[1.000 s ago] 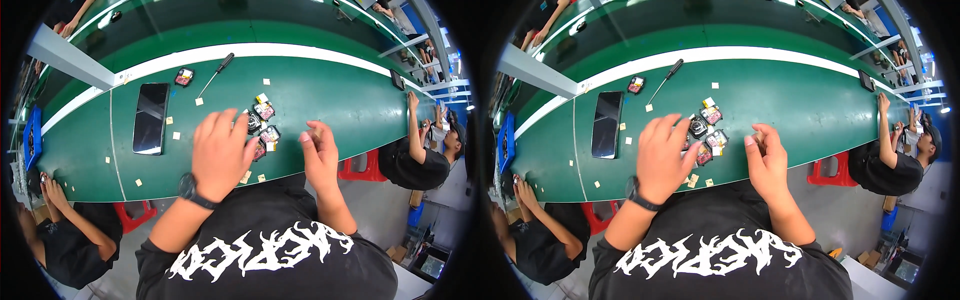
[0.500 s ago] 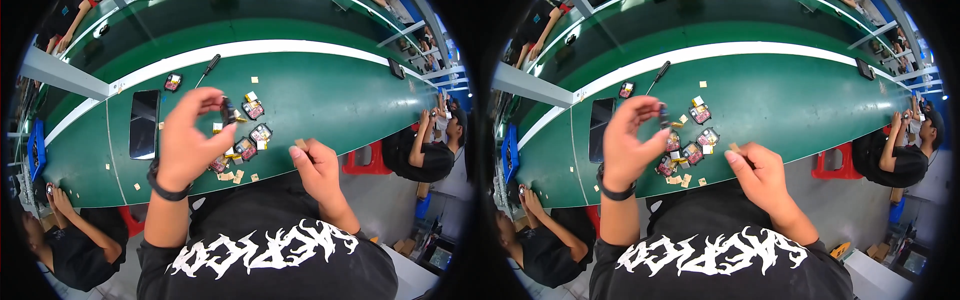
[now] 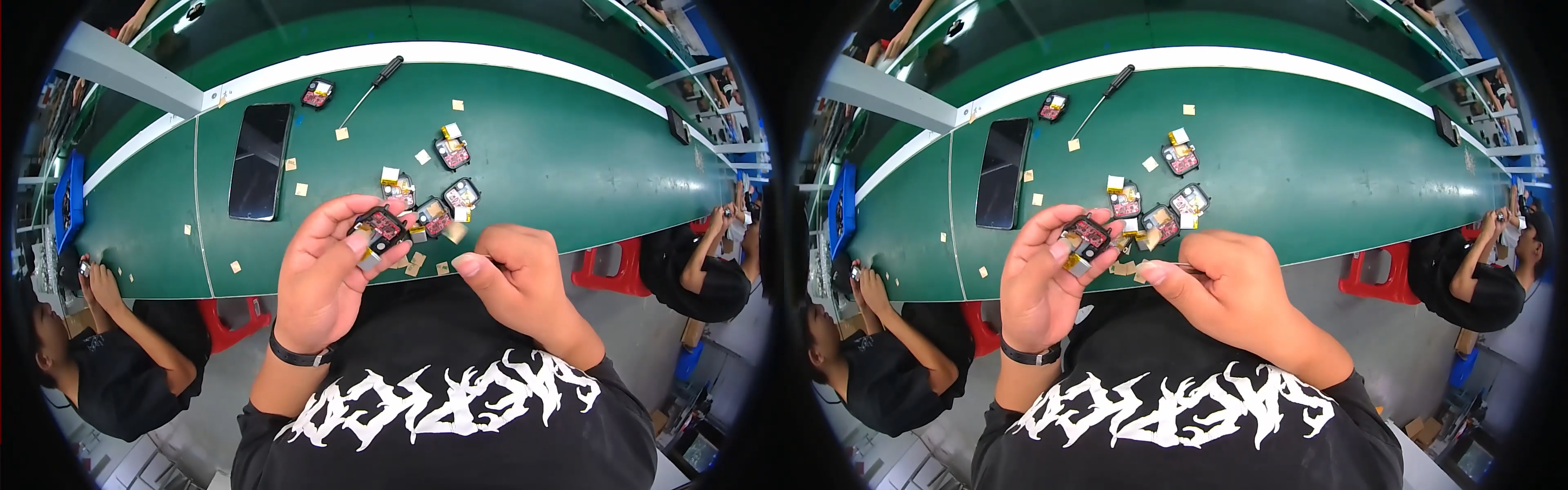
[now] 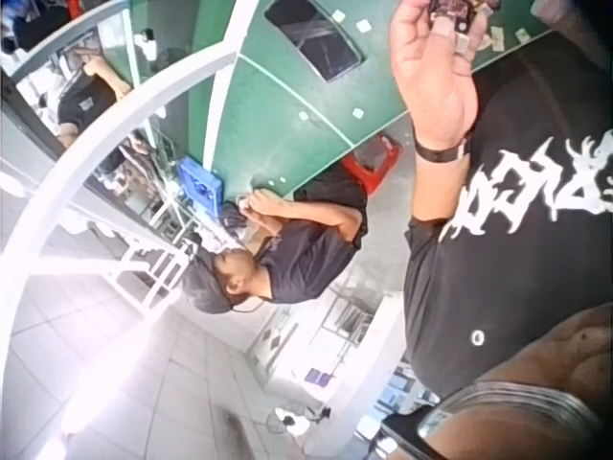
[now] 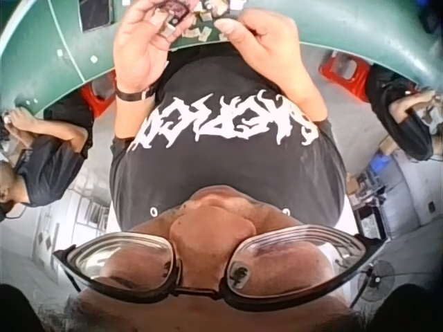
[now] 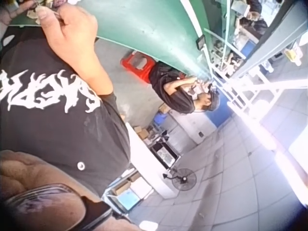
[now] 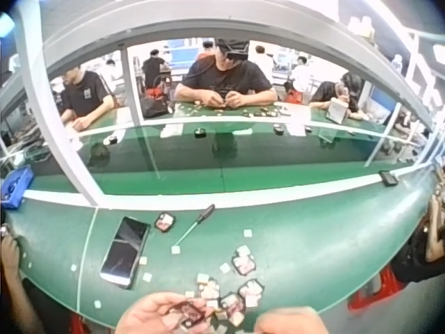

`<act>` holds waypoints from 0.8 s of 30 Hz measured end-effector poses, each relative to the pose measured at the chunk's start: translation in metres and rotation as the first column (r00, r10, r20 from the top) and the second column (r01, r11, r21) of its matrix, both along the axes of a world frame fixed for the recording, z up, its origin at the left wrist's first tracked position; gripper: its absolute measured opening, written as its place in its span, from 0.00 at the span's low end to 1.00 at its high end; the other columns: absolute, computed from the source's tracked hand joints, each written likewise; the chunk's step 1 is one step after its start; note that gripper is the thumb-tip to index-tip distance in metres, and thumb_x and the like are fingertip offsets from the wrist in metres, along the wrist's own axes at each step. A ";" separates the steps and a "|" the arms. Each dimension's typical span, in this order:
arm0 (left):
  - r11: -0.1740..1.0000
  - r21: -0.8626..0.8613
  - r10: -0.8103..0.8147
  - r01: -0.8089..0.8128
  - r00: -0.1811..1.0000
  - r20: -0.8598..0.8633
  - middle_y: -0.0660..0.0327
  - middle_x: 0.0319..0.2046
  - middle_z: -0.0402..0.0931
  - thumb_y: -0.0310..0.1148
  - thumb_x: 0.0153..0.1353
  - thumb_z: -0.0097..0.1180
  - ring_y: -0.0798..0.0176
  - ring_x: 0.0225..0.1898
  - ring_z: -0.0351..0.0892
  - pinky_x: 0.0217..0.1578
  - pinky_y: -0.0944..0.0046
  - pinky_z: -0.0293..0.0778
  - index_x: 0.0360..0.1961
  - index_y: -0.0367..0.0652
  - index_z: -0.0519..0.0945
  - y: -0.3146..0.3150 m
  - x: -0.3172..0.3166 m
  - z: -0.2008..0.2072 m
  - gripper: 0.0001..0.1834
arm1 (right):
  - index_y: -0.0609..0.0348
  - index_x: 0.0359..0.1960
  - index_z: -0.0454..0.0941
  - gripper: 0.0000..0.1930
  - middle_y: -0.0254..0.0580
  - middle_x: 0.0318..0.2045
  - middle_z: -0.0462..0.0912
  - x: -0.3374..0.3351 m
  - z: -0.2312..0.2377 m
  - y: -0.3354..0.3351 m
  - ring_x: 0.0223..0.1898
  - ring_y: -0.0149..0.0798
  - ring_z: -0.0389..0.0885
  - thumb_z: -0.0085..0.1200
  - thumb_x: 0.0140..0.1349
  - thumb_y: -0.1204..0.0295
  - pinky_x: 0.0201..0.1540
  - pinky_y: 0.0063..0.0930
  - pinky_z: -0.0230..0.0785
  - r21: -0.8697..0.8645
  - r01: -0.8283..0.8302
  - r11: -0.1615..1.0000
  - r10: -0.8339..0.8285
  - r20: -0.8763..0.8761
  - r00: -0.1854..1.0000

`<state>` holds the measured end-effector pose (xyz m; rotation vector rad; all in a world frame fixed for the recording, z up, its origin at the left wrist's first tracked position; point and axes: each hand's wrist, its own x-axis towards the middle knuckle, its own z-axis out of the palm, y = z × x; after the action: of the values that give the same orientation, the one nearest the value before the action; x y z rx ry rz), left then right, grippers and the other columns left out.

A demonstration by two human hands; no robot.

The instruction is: The recorder is assembling internal components of smartwatches at a production line, using tweezers to position small electronic parts and applying adhesive stickers.

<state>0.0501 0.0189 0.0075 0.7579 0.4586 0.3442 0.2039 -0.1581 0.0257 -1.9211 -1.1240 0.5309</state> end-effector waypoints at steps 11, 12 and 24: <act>1.000 -0.003 -0.028 0.028 0.994 0.102 0.50 0.61 0.75 0.22 0.73 0.49 0.57 0.64 0.75 0.64 0.59 0.69 0.62 0.36 0.72 -0.027 0.001 -0.019 0.18 | 0.68 0.43 0.83 0.08 0.28 0.23 0.75 -0.021 -0.020 0.019 0.24 0.18 0.65 0.62 0.67 0.74 0.26 0.20 0.59 -0.010 0.102 0.995 -0.087 -0.611 0.787; 0.999 -0.007 -0.045 0.046 0.993 0.112 0.51 0.62 0.76 0.21 0.72 0.49 0.59 0.63 0.75 0.64 0.60 0.68 0.63 0.36 0.71 -0.027 -0.001 -0.021 0.19 | 0.69 0.42 0.83 0.08 0.27 0.22 0.74 -0.021 -0.019 0.017 0.24 0.18 0.65 0.61 0.67 0.75 0.25 0.20 0.58 -0.001 0.132 0.991 -0.102 -0.635 0.766; 0.633 0.376 -0.582 0.676 0.737 -0.344 0.58 0.44 0.81 0.20 0.67 0.59 0.73 0.43 0.81 0.40 0.72 0.78 0.54 0.31 0.75 0.008 0.000 0.007 0.16 | 0.67 0.36 0.85 0.05 0.31 0.24 0.80 0.019 0.001 0.012 0.25 0.20 0.73 0.62 0.59 0.78 0.26 0.20 0.63 -0.123 -0.399 0.909 0.321 -0.406 0.856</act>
<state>0.0506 0.0266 0.0144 1.4008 0.2507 -0.3125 0.2225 -0.1456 0.0270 -1.6707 -1.2109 1.2152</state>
